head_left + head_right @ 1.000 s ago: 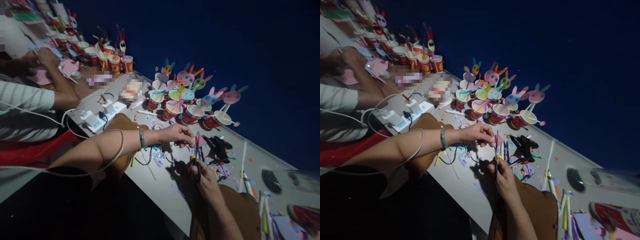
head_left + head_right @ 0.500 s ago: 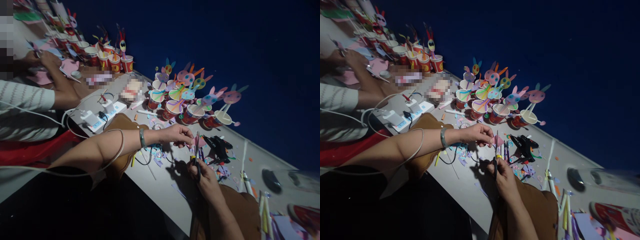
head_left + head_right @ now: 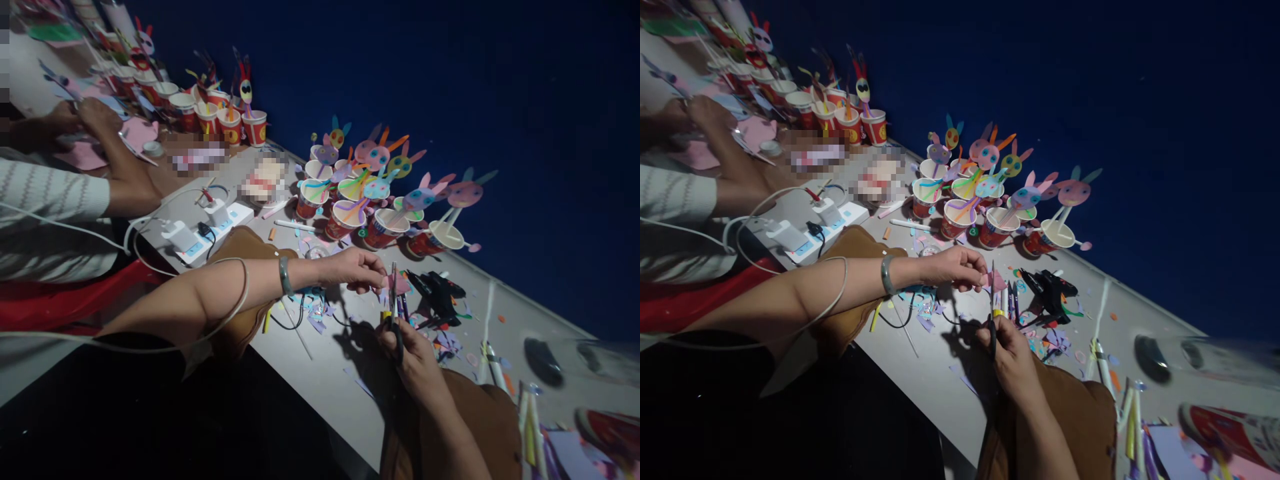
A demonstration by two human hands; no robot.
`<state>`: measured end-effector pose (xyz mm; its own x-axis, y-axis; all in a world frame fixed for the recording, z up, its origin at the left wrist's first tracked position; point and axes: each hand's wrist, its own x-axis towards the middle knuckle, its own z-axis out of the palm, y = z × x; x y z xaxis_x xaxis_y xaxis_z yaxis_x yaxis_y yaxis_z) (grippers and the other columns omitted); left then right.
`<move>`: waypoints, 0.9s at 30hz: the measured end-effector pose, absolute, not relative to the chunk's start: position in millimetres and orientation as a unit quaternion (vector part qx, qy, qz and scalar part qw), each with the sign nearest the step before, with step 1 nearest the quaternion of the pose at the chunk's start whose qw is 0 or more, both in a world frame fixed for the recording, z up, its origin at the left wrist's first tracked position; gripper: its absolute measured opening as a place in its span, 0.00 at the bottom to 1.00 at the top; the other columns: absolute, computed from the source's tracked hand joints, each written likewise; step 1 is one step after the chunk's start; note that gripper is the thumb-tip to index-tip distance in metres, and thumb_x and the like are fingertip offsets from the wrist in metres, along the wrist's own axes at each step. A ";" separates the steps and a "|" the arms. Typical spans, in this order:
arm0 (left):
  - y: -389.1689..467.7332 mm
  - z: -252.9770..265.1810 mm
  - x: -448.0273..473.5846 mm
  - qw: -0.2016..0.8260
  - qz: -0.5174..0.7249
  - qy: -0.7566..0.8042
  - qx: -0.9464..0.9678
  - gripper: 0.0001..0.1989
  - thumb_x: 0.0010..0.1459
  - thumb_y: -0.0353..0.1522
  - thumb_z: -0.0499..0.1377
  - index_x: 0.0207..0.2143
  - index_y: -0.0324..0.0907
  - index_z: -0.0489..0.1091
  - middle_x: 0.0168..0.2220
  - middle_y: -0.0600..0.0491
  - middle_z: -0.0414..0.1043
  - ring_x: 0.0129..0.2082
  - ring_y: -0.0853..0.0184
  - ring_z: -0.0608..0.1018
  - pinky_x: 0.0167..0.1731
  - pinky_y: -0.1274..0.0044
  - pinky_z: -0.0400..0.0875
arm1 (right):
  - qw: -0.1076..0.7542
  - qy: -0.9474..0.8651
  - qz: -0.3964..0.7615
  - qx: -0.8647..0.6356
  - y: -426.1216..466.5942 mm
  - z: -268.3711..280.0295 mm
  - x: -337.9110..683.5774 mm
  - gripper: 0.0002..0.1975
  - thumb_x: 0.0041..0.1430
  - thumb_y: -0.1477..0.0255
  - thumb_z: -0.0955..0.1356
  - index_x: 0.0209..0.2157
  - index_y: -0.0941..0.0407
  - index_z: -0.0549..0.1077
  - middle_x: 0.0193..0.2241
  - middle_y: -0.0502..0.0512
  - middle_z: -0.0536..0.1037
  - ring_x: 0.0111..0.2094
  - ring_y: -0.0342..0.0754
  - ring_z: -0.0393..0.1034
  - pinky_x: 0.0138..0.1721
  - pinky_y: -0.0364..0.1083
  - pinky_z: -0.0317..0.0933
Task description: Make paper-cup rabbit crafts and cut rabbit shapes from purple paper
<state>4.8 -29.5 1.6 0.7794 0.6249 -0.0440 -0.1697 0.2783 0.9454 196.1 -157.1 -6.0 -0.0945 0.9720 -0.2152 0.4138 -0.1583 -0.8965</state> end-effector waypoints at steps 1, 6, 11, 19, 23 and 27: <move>-29.5 1.9 4.6 0.772 0.257 0.209 0.543 0.10 0.52 0.35 0.64 0.30 0.37 0.68 0.25 0.56 0.72 0.17 0.79 0.69 0.17 0.83 0.55 | 0.299 -0.575 0.465 -0.603 -157.1 -5.2 195.7 0.19 0.53 0.55 0.69 0.23 0.54 0.62 0.19 0.46 0.59 0.22 0.41 0.51 0.22 0.42 0.48; -30.4 4.6 4.4 0.773 0.257 0.215 0.539 0.09 0.52 0.33 0.63 0.30 0.37 0.67 0.24 0.57 0.71 0.17 0.80 0.68 0.17 0.83 0.54 | 0.299 -0.572 0.467 -0.604 -156.1 -3.8 194.9 0.19 0.52 0.55 0.69 0.22 0.54 0.62 0.19 0.46 0.60 0.22 0.40 0.51 0.22 0.42 0.48; -31.0 5.8 6.0 0.778 0.273 0.224 0.520 0.07 0.52 0.31 0.63 0.30 0.37 0.67 0.23 0.58 0.69 0.16 0.80 0.67 0.16 0.83 0.53 | 0.300 -0.571 0.461 -0.609 -156.3 -3.9 194.8 0.19 0.52 0.56 0.70 0.22 0.54 0.62 0.19 0.46 0.60 0.22 0.41 0.51 0.22 0.42 0.49; -30.7 4.1 6.0 0.783 0.261 0.212 0.524 0.16 0.53 0.41 0.63 0.30 0.37 0.67 0.25 0.57 0.69 0.17 0.79 0.68 0.16 0.82 0.53 | 0.314 -0.563 0.464 -0.608 -157.1 -5.4 195.1 0.19 0.53 0.55 0.69 0.22 0.54 0.62 0.19 0.46 0.60 0.22 0.41 0.51 0.22 0.42 0.49; -30.1 1.1 4.8 0.767 0.255 0.204 0.552 0.16 0.49 0.40 0.67 0.31 0.36 0.69 0.23 0.58 0.67 0.19 0.79 0.67 0.19 0.81 0.55 | 0.316 -0.557 0.472 -0.606 -156.9 -6.3 195.8 0.21 0.52 0.54 0.69 0.22 0.54 0.61 0.19 0.46 0.59 0.22 0.41 0.50 0.22 0.42 0.48; -30.2 1.3 4.2 0.763 0.262 0.204 0.554 0.15 0.51 0.39 0.65 0.29 0.36 0.68 0.22 0.59 0.66 0.19 0.79 0.67 0.19 0.81 0.54 | 0.316 -0.567 0.468 -0.600 -156.4 -6.2 195.6 0.22 0.52 0.52 0.69 0.22 0.54 0.62 0.19 0.46 0.59 0.21 0.40 0.50 0.22 0.42 0.49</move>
<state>4.2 -30.2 1.3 0.7794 0.6261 -0.0202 -0.1743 0.2477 0.9530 195.6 -156.4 -6.2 -0.0811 0.9758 -0.2030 0.3850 -0.1572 -0.9094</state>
